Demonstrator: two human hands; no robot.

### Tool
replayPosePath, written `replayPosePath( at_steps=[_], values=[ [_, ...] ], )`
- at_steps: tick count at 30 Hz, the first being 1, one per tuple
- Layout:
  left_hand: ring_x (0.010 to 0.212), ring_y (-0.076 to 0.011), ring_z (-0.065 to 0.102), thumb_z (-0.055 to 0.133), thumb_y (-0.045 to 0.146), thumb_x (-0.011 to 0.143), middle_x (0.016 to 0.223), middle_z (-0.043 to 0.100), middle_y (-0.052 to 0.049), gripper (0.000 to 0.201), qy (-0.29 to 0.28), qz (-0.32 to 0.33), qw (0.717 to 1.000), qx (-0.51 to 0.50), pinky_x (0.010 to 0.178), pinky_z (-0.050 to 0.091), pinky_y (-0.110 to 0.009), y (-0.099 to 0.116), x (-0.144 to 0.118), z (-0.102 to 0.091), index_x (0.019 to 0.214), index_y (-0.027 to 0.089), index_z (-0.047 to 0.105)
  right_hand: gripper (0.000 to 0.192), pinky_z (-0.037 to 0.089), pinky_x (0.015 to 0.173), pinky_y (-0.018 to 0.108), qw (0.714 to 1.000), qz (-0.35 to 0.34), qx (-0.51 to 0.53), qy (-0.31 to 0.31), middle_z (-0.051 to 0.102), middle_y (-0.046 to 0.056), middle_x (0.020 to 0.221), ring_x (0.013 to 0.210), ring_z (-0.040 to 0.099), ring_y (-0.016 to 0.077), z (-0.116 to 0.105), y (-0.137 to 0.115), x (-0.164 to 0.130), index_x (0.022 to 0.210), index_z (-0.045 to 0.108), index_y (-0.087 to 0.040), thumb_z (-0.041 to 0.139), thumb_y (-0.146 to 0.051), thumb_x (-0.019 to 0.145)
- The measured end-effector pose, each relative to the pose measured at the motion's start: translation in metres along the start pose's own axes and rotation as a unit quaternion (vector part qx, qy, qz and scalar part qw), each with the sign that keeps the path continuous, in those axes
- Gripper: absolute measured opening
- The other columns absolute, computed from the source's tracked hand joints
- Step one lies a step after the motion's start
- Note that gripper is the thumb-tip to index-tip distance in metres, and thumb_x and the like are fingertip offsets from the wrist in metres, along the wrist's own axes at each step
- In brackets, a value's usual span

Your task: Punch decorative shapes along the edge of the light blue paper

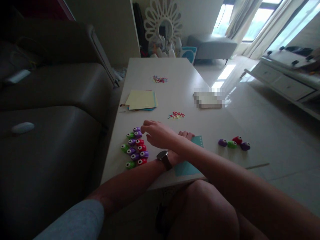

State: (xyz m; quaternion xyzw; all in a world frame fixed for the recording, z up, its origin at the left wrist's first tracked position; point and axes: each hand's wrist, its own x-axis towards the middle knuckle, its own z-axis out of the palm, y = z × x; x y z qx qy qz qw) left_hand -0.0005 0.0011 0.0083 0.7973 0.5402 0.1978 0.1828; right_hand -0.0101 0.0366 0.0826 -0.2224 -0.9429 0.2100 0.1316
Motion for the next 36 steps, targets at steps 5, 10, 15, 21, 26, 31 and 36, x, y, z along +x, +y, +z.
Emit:
replayPosePath(
  at_steps=[5, 10, 15, 21, 26, 31, 36],
  values=[
    [0.111, -0.027, 0.054, 0.046, 0.028, 0.097, 0.118, 0.063, -0.011, 0.023, 0.025, 0.04, 0.999, -0.017, 0.096, 0.043, -0.042, -0.002, -0.003, 0.002, 0.116, 0.023, 0.058, 0.025, 0.044, 0.076, 0.029, 0.999, 0.001, 0.029, -0.034, 0.066, 0.008, 0.109, 0.085, 0.059, 0.0155, 0.003, -0.011, 0.014, 0.103, 0.069, -0.018, 0.052, -0.007, 0.088],
    [0.112, -0.0265, 0.054, 0.052, 0.027, 0.095, 0.12, 0.063, -0.01, 0.022, 0.026, 0.018, 0.999, -0.013, 0.09, 0.043, -0.043, 0.0, -0.004, 0.003, 0.117, 0.024, 0.056, 0.026, 0.044, 0.077, 0.029, 0.996, -0.034, 0.024, -0.083, 0.067, 0.009, 0.112, 0.089, 0.06, 0.0154, 0.018, -0.01, 0.014, 0.108, 0.07, -0.017, 0.053, -0.005, 0.092],
    [0.111, -0.0247, 0.055, 0.048, 0.024, 0.097, 0.118, 0.064, -0.009, 0.021, 0.021, 0.007, 1.0, -0.013, 0.088, 0.042, -0.041, 0.001, -0.002, 0.001, 0.116, 0.024, 0.057, 0.029, 0.044, 0.072, 0.028, 0.992, -0.061, -0.016, -0.108, 0.067, 0.008, 0.11, 0.085, 0.06, 0.015, 0.026, -0.001, 0.014, 0.103, 0.068, -0.018, 0.052, 0.001, 0.09],
    [0.111, -0.0281, 0.055, 0.05, 0.024, 0.096, 0.12, 0.064, -0.011, 0.025, 0.03, 0.011, 0.999, -0.024, 0.09, 0.041, -0.044, 0.0, -0.002, 0.005, 0.119, 0.021, 0.058, 0.031, 0.04, 0.069, 0.029, 0.991, -0.048, -0.091, -0.087, 0.065, 0.008, 0.104, 0.086, 0.057, 0.0176, 0.038, 0.014, 0.009, 0.117, 0.062, -0.02, 0.05, -0.004, 0.094],
    [0.113, -0.0274, 0.055, 0.05, 0.026, 0.096, 0.121, 0.065, -0.01, 0.027, 0.025, 0.017, 0.999, -0.021, 0.099, 0.041, -0.042, -0.001, -0.003, 0.006, 0.12, 0.02, 0.058, 0.019, 0.038, 0.07, 0.028, 0.994, -0.018, -0.093, -0.05, 0.064, 0.007, 0.102, 0.086, 0.053, 0.0169, 0.024, 0.016, 0.003, 0.111, 0.058, -0.019, 0.049, -0.009, 0.098],
    [0.133, -0.0296, 0.046, 0.053, 0.024, 0.093, 0.139, 0.059, -0.01, 0.039, 0.008, 0.013, 1.0, -0.021, 0.11, 0.034, -0.047, 0.002, -0.003, 0.002, 0.132, 0.026, 0.052, 0.01, 0.042, 0.073, 0.028, 0.989, 0.054, -0.018, 0.14, 0.062, 0.007, 0.106, 0.085, 0.053, 0.0137, -0.048, 0.018, -0.033, 0.101, 0.056, -0.019, 0.05, -0.012, 0.098],
    [0.115, -0.0261, 0.056, 0.053, 0.022, 0.093, 0.119, 0.067, -0.007, 0.024, 0.051, -0.007, 0.998, -0.042, 0.098, 0.039, -0.044, 0.004, 0.0, 0.003, 0.117, 0.023, 0.056, 0.008, 0.051, 0.068, 0.029, 0.963, 0.189, 0.018, 0.192, 0.064, 0.005, 0.099, 0.084, 0.06, 0.0157, -0.095, 0.041, -0.121, 0.091, 0.063, -0.02, 0.065, -0.028, 0.09]
  ],
)
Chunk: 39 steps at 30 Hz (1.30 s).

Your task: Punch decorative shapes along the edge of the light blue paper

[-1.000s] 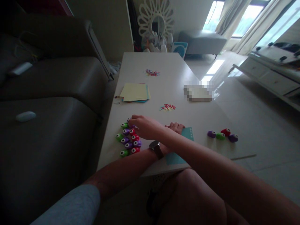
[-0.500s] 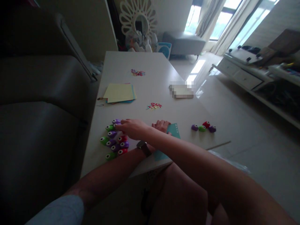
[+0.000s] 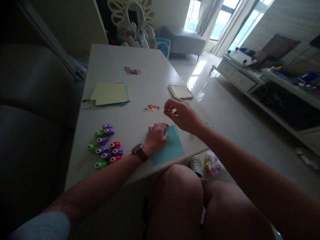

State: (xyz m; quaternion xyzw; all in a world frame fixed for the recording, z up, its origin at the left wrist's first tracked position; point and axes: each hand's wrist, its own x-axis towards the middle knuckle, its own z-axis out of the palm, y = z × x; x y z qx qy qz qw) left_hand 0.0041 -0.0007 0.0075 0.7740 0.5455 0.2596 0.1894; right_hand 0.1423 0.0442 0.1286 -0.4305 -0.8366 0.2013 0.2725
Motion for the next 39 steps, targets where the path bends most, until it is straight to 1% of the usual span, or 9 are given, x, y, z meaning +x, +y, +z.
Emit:
replayPosePath(
  at_steps=[2, 4, 5, 8, 12, 17, 27, 33, 39],
  values=[
    [0.115, -0.0244, 0.056, 0.051, 0.022, 0.095, 0.119, 0.067, -0.006, 0.021, 0.004, 0.001, 1.0, -0.004, 0.097, 0.038, -0.043, -0.001, 0.001, 0.001, 0.116, 0.024, 0.055, 0.015, 0.053, 0.066, 0.031, 0.997, 0.07, 0.018, 0.024, 0.066, 0.005, 0.095, 0.083, 0.063, 0.0174, -0.01, 0.024, -0.027, 0.089, 0.064, -0.02, 0.07, -0.034, 0.086],
    [0.115, -0.0237, 0.056, 0.05, 0.022, 0.096, 0.119, 0.067, -0.005, 0.02, 0.006, 0.0, 1.0, -0.004, 0.096, 0.037, -0.042, -0.002, 0.0, 0.002, 0.116, 0.025, 0.055, 0.02, 0.055, 0.068, 0.033, 0.991, 0.126, 0.043, 0.027, 0.068, 0.004, 0.087, 0.082, 0.064, 0.0186, -0.01, 0.044, -0.051, 0.088, 0.065, -0.021, 0.072, -0.039, 0.083],
    [0.114, -0.0236, 0.056, 0.05, 0.022, 0.097, 0.119, 0.067, -0.005, 0.02, 0.008, 0.001, 1.0, -0.003, 0.096, 0.037, -0.041, -0.002, 0.0, 0.002, 0.116, 0.025, 0.054, 0.022, 0.056, 0.07, 0.034, 0.988, 0.14, 0.058, 0.016, 0.069, 0.005, 0.088, 0.084, 0.065, 0.0194, -0.008, 0.052, -0.06, 0.09, 0.065, -0.021, 0.072, -0.041, 0.083],
    [0.114, -0.0238, 0.056, 0.05, 0.021, 0.096, 0.118, 0.067, -0.005, 0.02, 0.012, 0.004, 1.0, -0.002, 0.095, 0.037, -0.041, -0.003, 0.0, 0.003, 0.116, 0.024, 0.054, 0.024, 0.058, 0.073, 0.034, 0.986, 0.142, 0.072, -0.043, 0.071, 0.007, 0.094, 0.087, 0.067, 0.0204, 0.0, 0.066, -0.075, 0.093, 0.066, -0.022, 0.071, -0.044, 0.083],
    [0.114, -0.0236, 0.056, 0.049, 0.021, 0.096, 0.117, 0.068, -0.005, 0.02, 0.008, -0.002, 1.0, -0.002, 0.096, 0.036, -0.041, -0.002, 0.0, 0.002, 0.115, 0.024, 0.055, 0.02, 0.059, 0.074, 0.033, 0.988, 0.113, 0.054, -0.093, 0.069, 0.006, 0.098, 0.085, 0.067, 0.019, 0.003, 0.076, -0.079, 0.094, 0.067, -0.022, 0.072, -0.038, 0.082],
    [0.114, -0.0237, 0.056, 0.05, 0.022, 0.096, 0.117, 0.068, -0.005, 0.019, 0.007, -0.004, 1.0, -0.002, 0.096, 0.036, -0.041, -0.001, 0.0, 0.001, 0.115, 0.024, 0.055, 0.019, 0.059, 0.073, 0.033, 0.981, 0.122, 0.079, -0.128, 0.067, 0.007, 0.097, 0.087, 0.068, 0.0194, 0.005, 0.083, -0.081, 0.089, 0.069, -0.021, 0.073, -0.037, 0.08],
    [0.114, -0.0245, 0.056, 0.051, 0.024, 0.096, 0.116, 0.068, -0.006, 0.019, 0.01, 0.002, 1.0, 0.002, 0.095, 0.036, -0.041, -0.002, 0.0, 0.002, 0.114, 0.024, 0.054, 0.025, 0.058, 0.072, 0.032, 0.977, 0.146, 0.092, -0.125, 0.067, 0.006, 0.095, 0.089, 0.067, 0.019, 0.001, 0.079, -0.081, 0.087, 0.069, -0.021, 0.076, -0.043, 0.078],
    [0.114, -0.0248, 0.056, 0.051, 0.025, 0.096, 0.116, 0.067, -0.006, 0.019, 0.008, -0.001, 1.0, 0.006, 0.095, 0.036, -0.041, -0.001, 0.0, 0.002, 0.115, 0.024, 0.054, 0.025, 0.056, 0.067, 0.03, 0.978, 0.139, 0.09, -0.129, 0.065, 0.005, 0.092, 0.084, 0.066, 0.0178, 0.004, 0.08, -0.081, 0.084, 0.068, -0.021, 0.077, -0.043, 0.077],
    [0.114, -0.0248, 0.055, 0.051, 0.025, 0.096, 0.116, 0.067, -0.006, 0.019, 0.008, 0.0, 1.0, 0.004, 0.096, 0.036, -0.041, -0.001, 0.0, 0.001, 0.115, 0.024, 0.054, 0.027, 0.055, 0.066, 0.03, 0.978, 0.136, 0.084, -0.131, 0.065, 0.006, 0.093, 0.083, 0.066, 0.0182, 0.005, 0.078, -0.08, 0.084, 0.068, -0.02, 0.076, -0.045, 0.077]
  ],
)
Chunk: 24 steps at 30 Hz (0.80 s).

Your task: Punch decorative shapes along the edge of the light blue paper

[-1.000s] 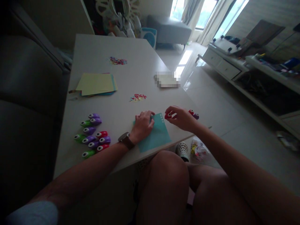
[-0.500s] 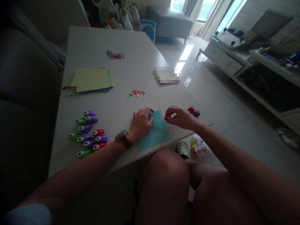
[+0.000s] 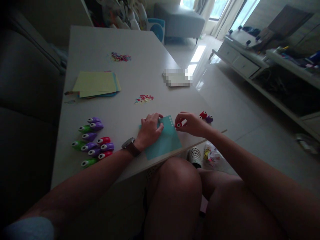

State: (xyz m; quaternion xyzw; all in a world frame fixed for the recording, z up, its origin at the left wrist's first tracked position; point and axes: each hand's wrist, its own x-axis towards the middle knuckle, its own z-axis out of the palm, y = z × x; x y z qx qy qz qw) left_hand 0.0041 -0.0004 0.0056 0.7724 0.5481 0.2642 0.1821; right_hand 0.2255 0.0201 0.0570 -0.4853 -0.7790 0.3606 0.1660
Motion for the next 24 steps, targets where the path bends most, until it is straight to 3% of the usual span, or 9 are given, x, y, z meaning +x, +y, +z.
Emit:
replayPosePath(
  at_steps=[12, 19, 24],
  values=[
    [0.116, -0.0245, 0.055, 0.051, 0.026, 0.096, 0.119, 0.067, -0.006, 0.022, -0.007, -0.002, 1.0, -0.001, 0.097, 0.036, -0.042, 0.0, 0.0, 0.001, 0.117, 0.023, 0.056, 0.029, 0.056, 0.07, 0.034, 0.999, 0.032, -0.002, -0.004, 0.072, 0.004, 0.088, 0.082, 0.067, 0.0192, 0.003, 0.008, 0.001, 0.086, 0.067, -0.022, 0.077, -0.047, 0.074],
    [0.12, -0.0268, 0.053, 0.054, 0.026, 0.094, 0.128, 0.064, -0.007, 0.044, -0.004, 0.011, 1.0, 0.002, 0.097, 0.038, -0.043, 0.0, -0.001, -0.001, 0.138, 0.027, 0.053, 0.019, 0.055, 0.076, 0.036, 0.999, 0.025, -0.034, -0.023, 0.075, 0.004, 0.092, 0.082, 0.068, 0.0198, 0.002, 0.015, 0.0, 0.087, 0.07, -0.023, 0.073, -0.039, 0.077],
    [0.118, -0.0275, 0.053, 0.057, 0.026, 0.092, 0.125, 0.064, -0.007, 0.039, -0.011, 0.013, 1.0, 0.007, 0.096, 0.038, -0.044, 0.0, 0.0, -0.002, 0.131, 0.027, 0.059, 0.017, 0.054, 0.074, 0.035, 0.998, 0.032, -0.035, -0.035, 0.075, 0.004, 0.089, 0.081, 0.068, 0.0198, 0.002, 0.015, 0.0, 0.087, 0.069, -0.023, 0.072, -0.037, 0.077]
  ],
)
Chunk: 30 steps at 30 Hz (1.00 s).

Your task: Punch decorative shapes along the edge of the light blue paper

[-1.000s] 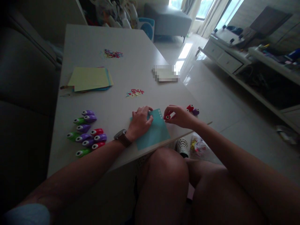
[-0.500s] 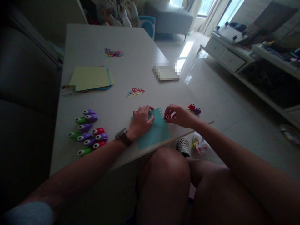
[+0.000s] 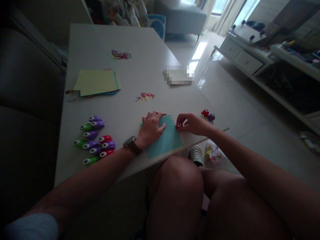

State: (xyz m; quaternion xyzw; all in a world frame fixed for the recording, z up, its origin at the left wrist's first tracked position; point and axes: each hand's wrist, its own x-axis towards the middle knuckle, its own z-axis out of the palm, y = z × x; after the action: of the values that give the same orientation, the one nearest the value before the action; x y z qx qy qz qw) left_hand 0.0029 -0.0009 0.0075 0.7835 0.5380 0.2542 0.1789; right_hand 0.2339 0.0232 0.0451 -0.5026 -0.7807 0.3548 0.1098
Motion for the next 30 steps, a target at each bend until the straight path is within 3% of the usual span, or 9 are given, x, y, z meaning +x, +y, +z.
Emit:
replayPosePath(
  at_steps=[6, 13, 18, 24, 30],
  values=[
    [0.12, -0.0274, 0.051, 0.057, 0.027, 0.093, 0.127, 0.063, -0.008, 0.038, -0.011, -0.009, 1.0, 0.004, 0.098, 0.038, -0.043, 0.001, 0.0, -0.001, 0.131, 0.027, 0.058, 0.02, 0.054, 0.068, 0.032, 1.0, 0.016, 0.01, 0.008, 0.073, 0.003, 0.081, 0.075, 0.067, 0.0184, 0.003, -0.004, 0.001, 0.087, 0.068, -0.023, 0.073, -0.038, 0.075],
    [0.118, -0.0273, 0.051, 0.061, 0.027, 0.092, 0.125, 0.061, -0.008, 0.039, 0.004, 0.003, 1.0, 0.017, 0.096, 0.039, -0.043, 0.0, -0.001, 0.001, 0.131, 0.028, 0.06, 0.023, 0.055, 0.079, 0.036, 1.0, -0.003, 0.02, 0.0, 0.076, 0.006, 0.095, 0.087, 0.068, 0.0207, 0.002, -0.006, 0.002, 0.092, 0.072, -0.023, 0.073, -0.042, 0.078],
    [0.117, -0.028, 0.049, 0.065, 0.033, 0.092, 0.122, 0.058, -0.009, 0.032, 0.014, 0.015, 0.999, 0.036, 0.093, 0.04, -0.043, -0.001, -0.002, 0.001, 0.123, 0.029, 0.067, 0.034, 0.051, 0.067, 0.034, 0.999, 0.039, 0.019, 0.027, 0.072, 0.006, 0.084, 0.078, 0.066, 0.0207, 0.0, -0.008, 0.001, 0.09, 0.072, -0.022, 0.07, -0.055, 0.081],
    [0.112, -0.0267, 0.051, 0.068, 0.04, 0.092, 0.114, 0.059, -0.008, 0.03, 0.0, 0.036, 0.999, 0.038, 0.091, 0.04, -0.042, -0.005, -0.002, 0.004, 0.121, 0.032, 0.069, 0.033, 0.053, 0.071, 0.037, 0.993, 0.084, 0.081, -0.016, 0.075, 0.008, 0.089, 0.078, 0.068, 0.0224, 0.0, -0.009, 0.0, 0.089, 0.072, -0.024, 0.069, -0.056, 0.081],
    [0.112, -0.0264, 0.052, 0.066, 0.041, 0.093, 0.112, 0.06, -0.008, 0.027, -0.006, 0.034, 0.999, 0.035, 0.092, 0.039, -0.043, -0.005, -0.002, 0.005, 0.118, 0.031, 0.071, 0.031, 0.054, 0.076, 0.038, 0.992, 0.086, 0.084, -0.028, 0.076, 0.008, 0.088, 0.082, 0.069, 0.0227, -0.003, -0.011, 0.0, 0.09, 0.074, -0.024, 0.07, -0.053, 0.08]
  ],
)
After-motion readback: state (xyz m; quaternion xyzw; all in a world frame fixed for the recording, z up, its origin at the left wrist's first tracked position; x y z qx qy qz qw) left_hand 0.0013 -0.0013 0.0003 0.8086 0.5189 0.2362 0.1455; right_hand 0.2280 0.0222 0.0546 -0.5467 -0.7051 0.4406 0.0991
